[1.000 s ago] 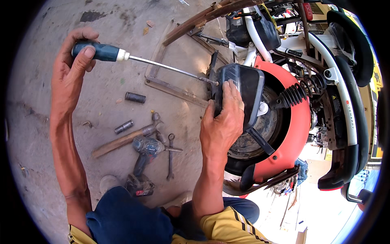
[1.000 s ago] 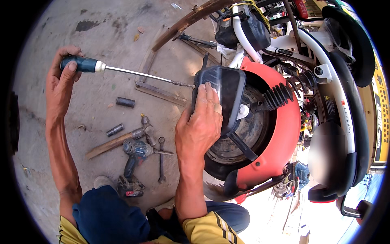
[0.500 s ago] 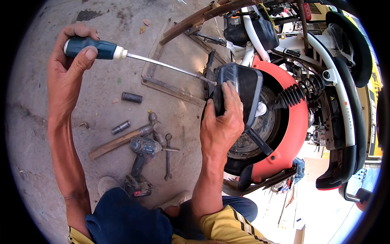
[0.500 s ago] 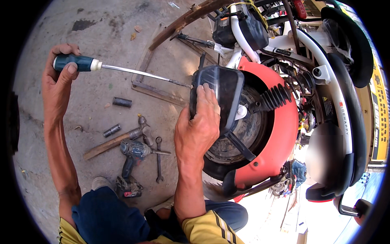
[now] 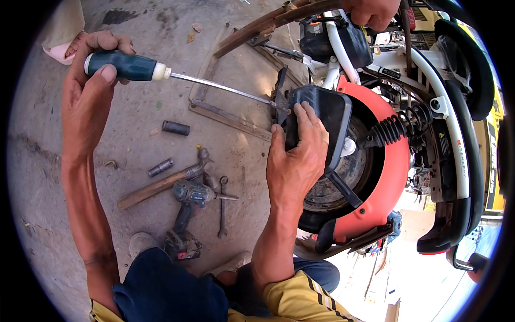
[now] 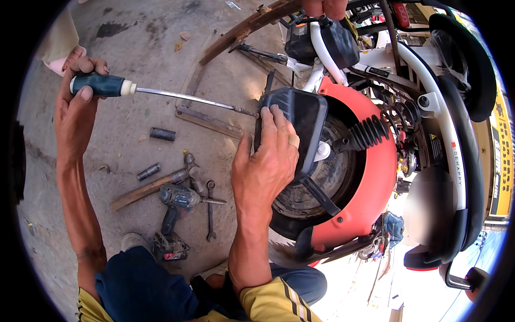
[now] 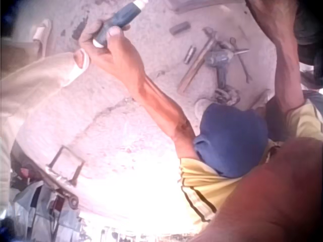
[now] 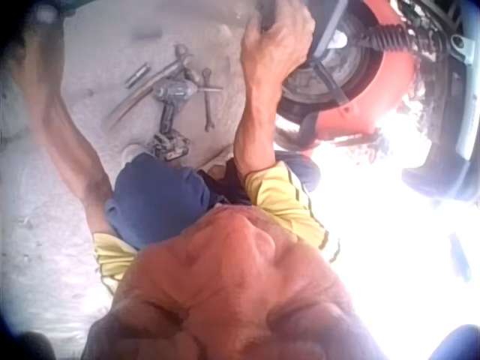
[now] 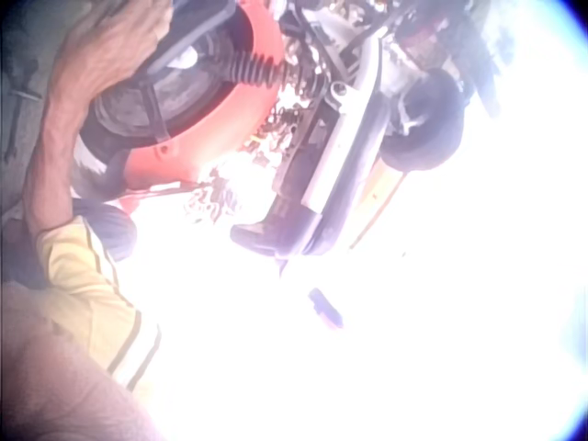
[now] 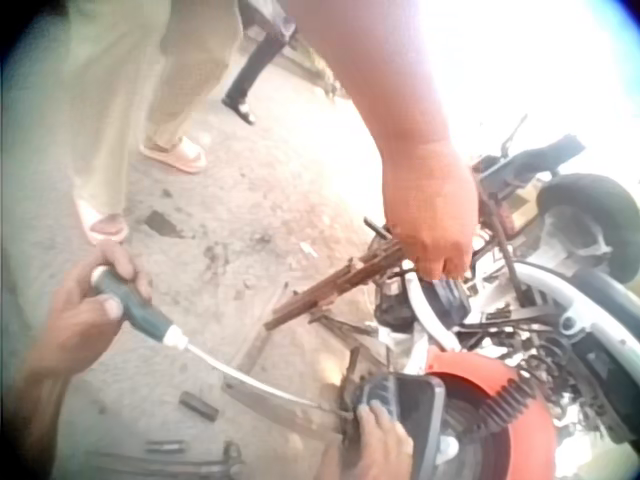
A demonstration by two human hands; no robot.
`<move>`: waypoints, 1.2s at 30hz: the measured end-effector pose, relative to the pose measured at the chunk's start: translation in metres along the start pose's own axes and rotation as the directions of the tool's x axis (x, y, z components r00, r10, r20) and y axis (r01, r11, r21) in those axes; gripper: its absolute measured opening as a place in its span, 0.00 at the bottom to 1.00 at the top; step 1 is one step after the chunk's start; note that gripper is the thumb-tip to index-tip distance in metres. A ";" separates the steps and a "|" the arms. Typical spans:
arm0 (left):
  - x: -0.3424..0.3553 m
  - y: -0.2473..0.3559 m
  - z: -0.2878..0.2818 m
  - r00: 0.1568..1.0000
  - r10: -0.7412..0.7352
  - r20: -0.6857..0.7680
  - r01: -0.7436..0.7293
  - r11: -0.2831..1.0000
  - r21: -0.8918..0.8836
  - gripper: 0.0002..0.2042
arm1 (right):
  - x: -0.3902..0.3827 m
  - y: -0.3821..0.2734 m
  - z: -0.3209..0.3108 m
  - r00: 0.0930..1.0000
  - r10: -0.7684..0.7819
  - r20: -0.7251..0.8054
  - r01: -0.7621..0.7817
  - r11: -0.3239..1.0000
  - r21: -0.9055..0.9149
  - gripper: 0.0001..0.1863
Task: The person is repairing the rear brake assembly of a red scooter. They use a cordless impact driver and a screwdriver to remove and reinstall components, including a spring and a black plastic cover.
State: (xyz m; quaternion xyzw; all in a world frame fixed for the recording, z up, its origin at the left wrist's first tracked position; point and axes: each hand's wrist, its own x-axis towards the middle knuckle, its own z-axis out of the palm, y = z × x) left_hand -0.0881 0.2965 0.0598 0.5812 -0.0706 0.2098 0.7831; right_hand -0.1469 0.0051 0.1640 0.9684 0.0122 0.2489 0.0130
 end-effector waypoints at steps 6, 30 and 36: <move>-0.005 -0.004 0.015 0.984 -0.176 -0.025 0.159 0.933 -0.323 0.24 | 0.014 0.000 0.003 1.000 0.015 0.005 -0.015 1.000 0.024 0.18; -0.041 -0.010 0.071 0.822 -0.560 0.107 0.320 0.298 -0.899 0.07 | -0.028 -0.029 -0.003 0.966 -0.177 0.190 0.045 0.836 0.548 0.14; -0.108 -0.057 0.072 0.468 -0.882 0.053 0.841 0.426 -0.333 0.11 | -0.097 -0.030 0.049 0.900 -0.120 0.419 -0.157 0.807 0.569 0.10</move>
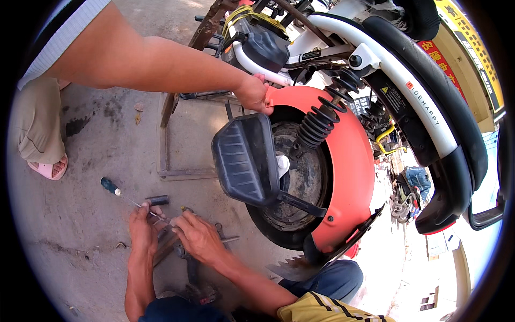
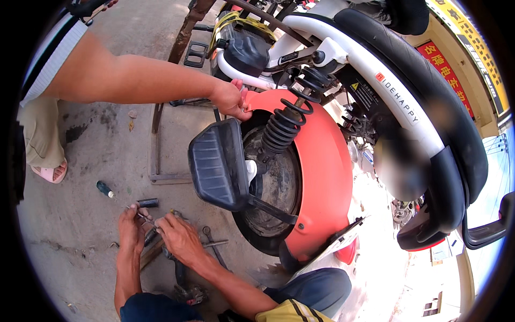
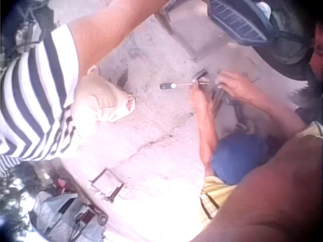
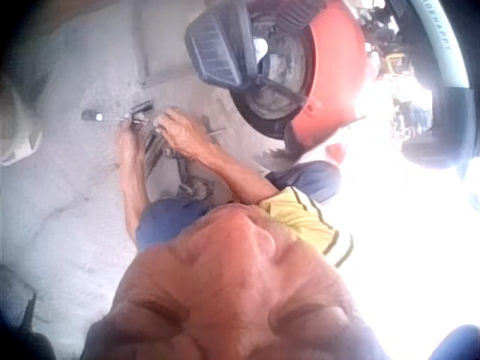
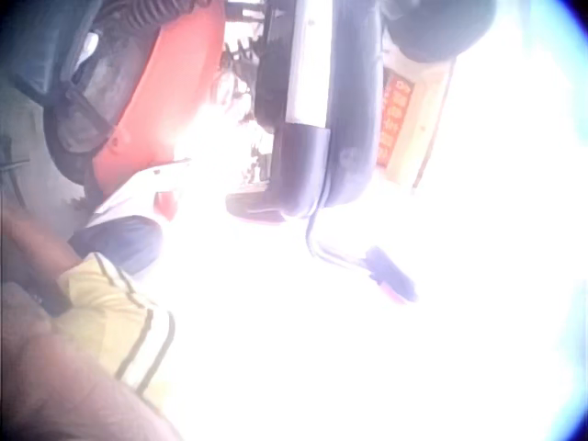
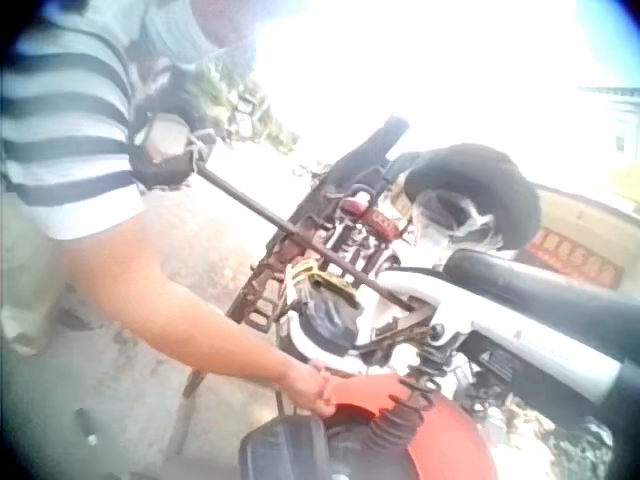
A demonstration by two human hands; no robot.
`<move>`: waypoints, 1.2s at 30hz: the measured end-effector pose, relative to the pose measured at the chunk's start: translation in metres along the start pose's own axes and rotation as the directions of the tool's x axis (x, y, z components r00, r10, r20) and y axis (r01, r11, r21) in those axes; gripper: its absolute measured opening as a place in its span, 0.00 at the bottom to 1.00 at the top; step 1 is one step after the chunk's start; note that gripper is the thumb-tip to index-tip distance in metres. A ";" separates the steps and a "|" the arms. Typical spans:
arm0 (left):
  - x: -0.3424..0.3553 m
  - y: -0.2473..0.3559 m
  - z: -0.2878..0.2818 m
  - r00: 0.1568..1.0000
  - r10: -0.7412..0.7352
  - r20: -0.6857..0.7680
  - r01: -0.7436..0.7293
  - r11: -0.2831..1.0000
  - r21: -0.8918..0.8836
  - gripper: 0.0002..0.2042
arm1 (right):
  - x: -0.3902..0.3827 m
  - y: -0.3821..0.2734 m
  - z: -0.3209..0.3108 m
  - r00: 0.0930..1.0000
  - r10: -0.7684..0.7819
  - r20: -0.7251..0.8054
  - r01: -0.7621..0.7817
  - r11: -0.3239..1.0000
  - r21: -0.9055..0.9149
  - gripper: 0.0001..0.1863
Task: The person is repairing the rear brake assembly of a red scooter. They use a cordless impact driver and a screwdriver to remove and reinstall components, including a spring and a black plastic cover.
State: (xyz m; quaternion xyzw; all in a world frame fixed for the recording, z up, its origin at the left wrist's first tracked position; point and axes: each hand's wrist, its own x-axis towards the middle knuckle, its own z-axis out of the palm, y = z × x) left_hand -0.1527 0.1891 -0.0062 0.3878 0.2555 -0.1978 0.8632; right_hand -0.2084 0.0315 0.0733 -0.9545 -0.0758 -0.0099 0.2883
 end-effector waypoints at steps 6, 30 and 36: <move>-0.017 0.013 -0.002 0.963 0.044 0.265 -0.231 0.637 0.735 0.17 | -0.033 0.051 0.036 0.993 0.118 0.009 -0.118 0.989 0.090 0.07; 0.000 0.013 0.165 0.715 -0.020 0.699 0.295 0.914 -0.277 0.20 | -0.043 -0.026 -0.094 0.823 -0.249 -0.510 0.233 0.968 -0.096 0.30; 0.002 0.001 0.163 0.734 0.025 0.679 0.353 0.839 -0.413 0.18 | 0.015 -0.056 -0.131 0.850 -0.191 -0.490 -0.092 0.863 -0.497 0.35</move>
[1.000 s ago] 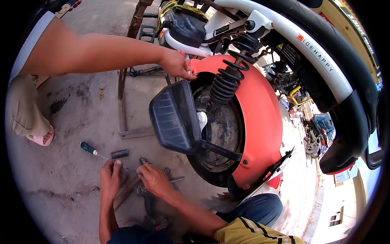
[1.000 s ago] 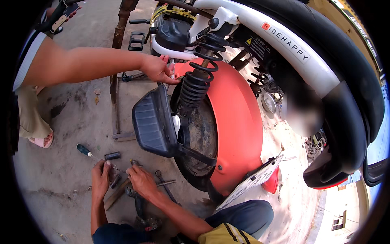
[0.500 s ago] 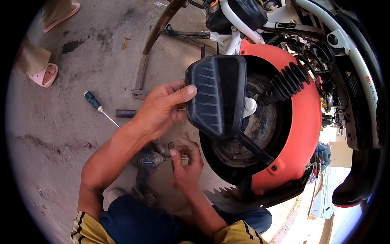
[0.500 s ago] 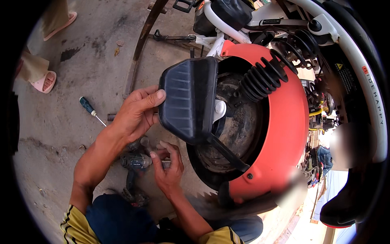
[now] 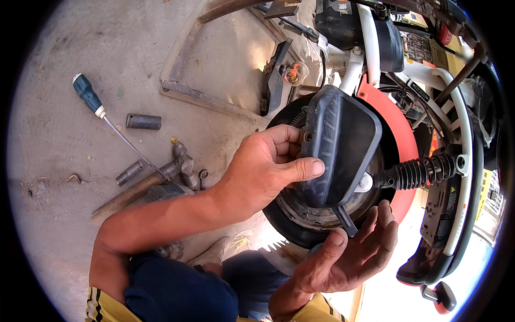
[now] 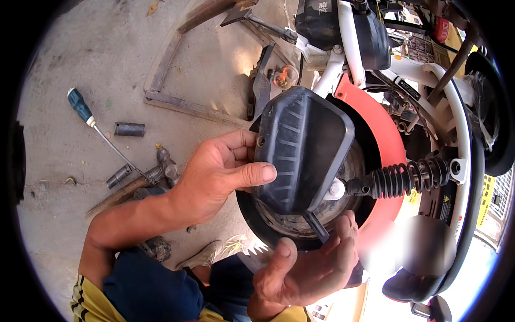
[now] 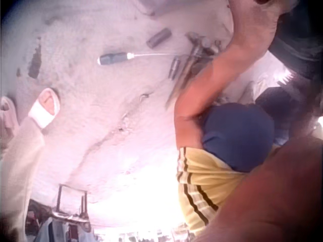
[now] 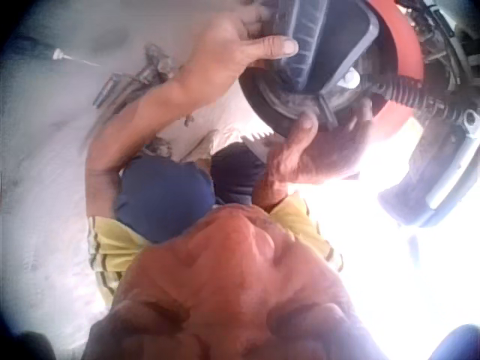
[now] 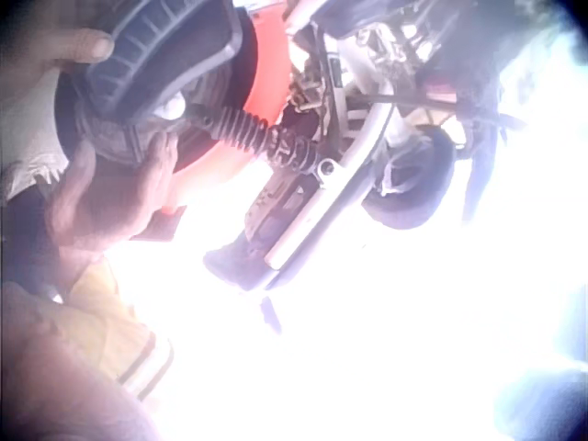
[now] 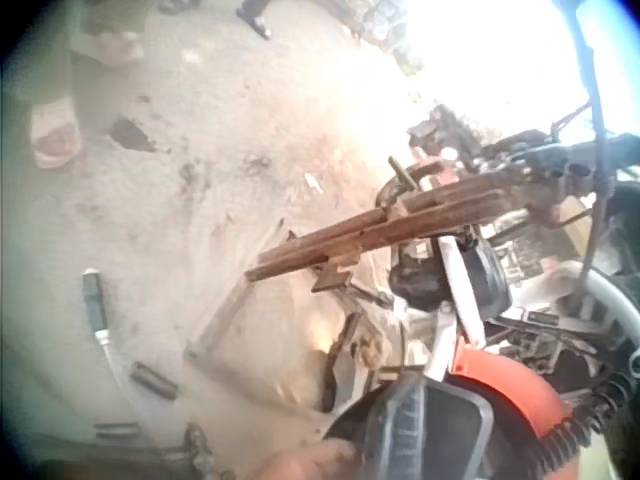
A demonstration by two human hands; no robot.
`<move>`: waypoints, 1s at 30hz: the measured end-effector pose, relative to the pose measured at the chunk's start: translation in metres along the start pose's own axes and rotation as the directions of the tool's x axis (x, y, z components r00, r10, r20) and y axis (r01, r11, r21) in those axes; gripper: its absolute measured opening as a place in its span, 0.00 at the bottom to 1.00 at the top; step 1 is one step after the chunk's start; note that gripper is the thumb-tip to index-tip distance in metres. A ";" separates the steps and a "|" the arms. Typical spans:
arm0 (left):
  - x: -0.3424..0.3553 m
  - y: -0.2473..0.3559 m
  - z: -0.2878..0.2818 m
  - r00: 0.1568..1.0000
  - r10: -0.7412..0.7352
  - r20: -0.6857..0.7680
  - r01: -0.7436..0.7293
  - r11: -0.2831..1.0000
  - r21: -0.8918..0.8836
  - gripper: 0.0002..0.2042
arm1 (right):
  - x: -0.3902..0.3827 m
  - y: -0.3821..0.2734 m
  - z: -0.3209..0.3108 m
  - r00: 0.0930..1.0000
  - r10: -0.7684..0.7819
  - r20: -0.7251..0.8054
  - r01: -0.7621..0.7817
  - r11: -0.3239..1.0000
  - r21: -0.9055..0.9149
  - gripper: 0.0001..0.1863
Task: The person is repairing the rear brake assembly of a red scooter. They use a cordless impact driver and a screwdriver to remove and reinstall components, including a spring and a black plastic cover.
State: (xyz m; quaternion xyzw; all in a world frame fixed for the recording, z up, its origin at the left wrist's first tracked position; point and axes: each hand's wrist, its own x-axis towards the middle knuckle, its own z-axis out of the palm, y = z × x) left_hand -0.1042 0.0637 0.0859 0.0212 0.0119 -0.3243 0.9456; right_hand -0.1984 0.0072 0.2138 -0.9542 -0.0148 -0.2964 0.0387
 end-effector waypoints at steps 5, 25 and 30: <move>0.000 0.003 -0.003 0.998 -0.055 0.001 0.055 0.998 0.027 0.16 | 0.033 0.010 0.028 0.953 0.110 0.284 -0.024 0.956 -0.291 0.39; -0.008 0.006 -0.013 0.991 -0.130 0.016 0.130 0.991 -0.012 0.14 | 0.025 0.044 0.048 0.858 -0.182 0.479 0.425 0.777 -0.465 0.33; -0.009 0.009 -0.010 0.999 -0.034 -0.009 0.034 0.998 0.053 0.20 | 0.026 0.041 0.048 0.871 -0.157 0.466 0.391 0.796 -0.461 0.36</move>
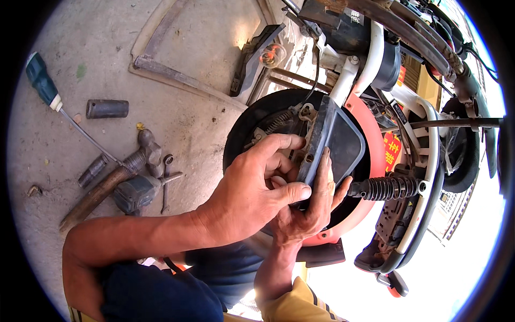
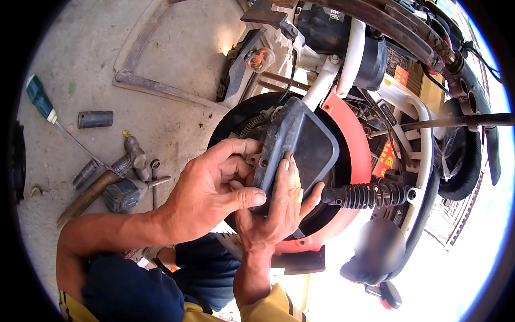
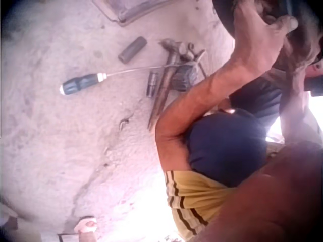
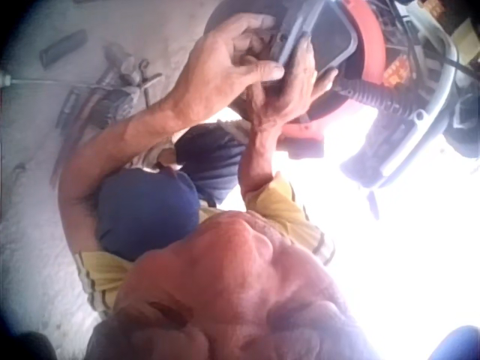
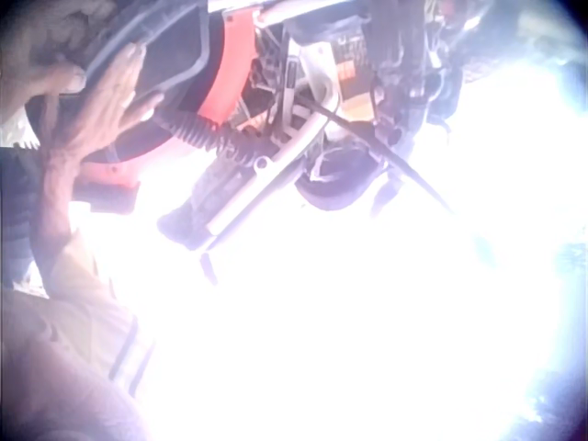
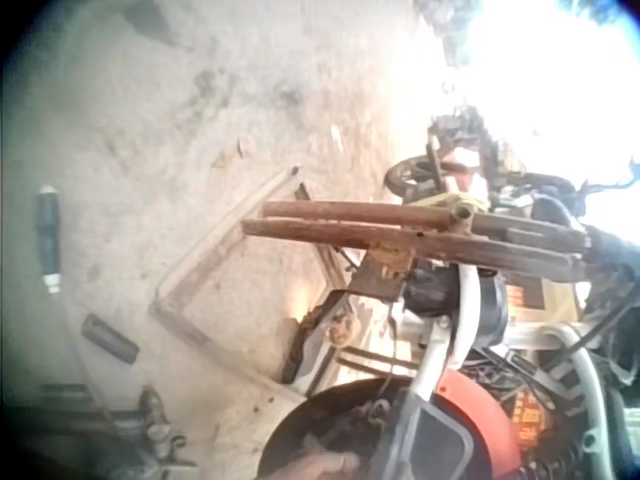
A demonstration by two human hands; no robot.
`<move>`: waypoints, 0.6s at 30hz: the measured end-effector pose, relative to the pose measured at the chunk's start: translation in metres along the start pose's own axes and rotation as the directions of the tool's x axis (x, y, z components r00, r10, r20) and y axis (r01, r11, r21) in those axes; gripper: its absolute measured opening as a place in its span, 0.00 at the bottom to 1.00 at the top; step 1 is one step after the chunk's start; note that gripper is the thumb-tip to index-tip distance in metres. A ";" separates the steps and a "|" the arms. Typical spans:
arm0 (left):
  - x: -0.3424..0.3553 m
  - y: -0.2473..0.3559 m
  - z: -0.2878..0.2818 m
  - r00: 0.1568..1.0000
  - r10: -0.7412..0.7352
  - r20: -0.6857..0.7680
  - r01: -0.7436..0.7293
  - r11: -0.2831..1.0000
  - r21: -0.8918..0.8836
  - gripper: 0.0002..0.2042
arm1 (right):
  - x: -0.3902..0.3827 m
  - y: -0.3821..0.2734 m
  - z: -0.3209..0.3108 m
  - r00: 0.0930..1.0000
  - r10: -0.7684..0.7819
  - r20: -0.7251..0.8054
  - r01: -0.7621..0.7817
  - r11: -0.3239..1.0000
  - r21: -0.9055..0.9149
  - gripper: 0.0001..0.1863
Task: The person is repairing the rear brake assembly of a red scooter. They use a cordless impact driver and a screwdriver to remove and reinstall components, including a spring and a black plastic cover.
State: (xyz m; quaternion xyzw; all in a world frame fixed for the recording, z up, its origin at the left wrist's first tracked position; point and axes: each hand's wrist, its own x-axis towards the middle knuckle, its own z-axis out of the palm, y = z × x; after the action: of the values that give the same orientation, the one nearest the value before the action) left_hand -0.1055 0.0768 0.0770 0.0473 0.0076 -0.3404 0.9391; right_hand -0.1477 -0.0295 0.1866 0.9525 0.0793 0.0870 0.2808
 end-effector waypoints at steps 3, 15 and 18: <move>0.009 0.001 -0.003 0.999 -0.015 0.050 0.009 0.993 0.119 0.23 | 0.001 -0.003 0.004 0.999 0.030 -0.035 -0.030 1.000 0.004 0.39; 0.013 -0.006 -0.002 0.999 0.034 0.029 -0.037 0.994 0.101 0.19 | -0.015 -0.018 -0.014 0.961 -0.009 -0.277 0.085 0.961 0.262 0.25; 0.011 -0.006 -0.001 0.999 0.024 0.040 -0.027 0.997 0.069 0.17 | 0.016 -0.038 0.029 0.880 0.349 -0.322 -0.084 0.781 0.618 0.20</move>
State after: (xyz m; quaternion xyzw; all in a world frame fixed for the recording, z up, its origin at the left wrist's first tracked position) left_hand -0.1012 0.0652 0.0750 0.0732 -0.0234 -0.3294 0.9411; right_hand -0.1299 -0.0095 0.1434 0.9528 0.0477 0.2929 -0.0635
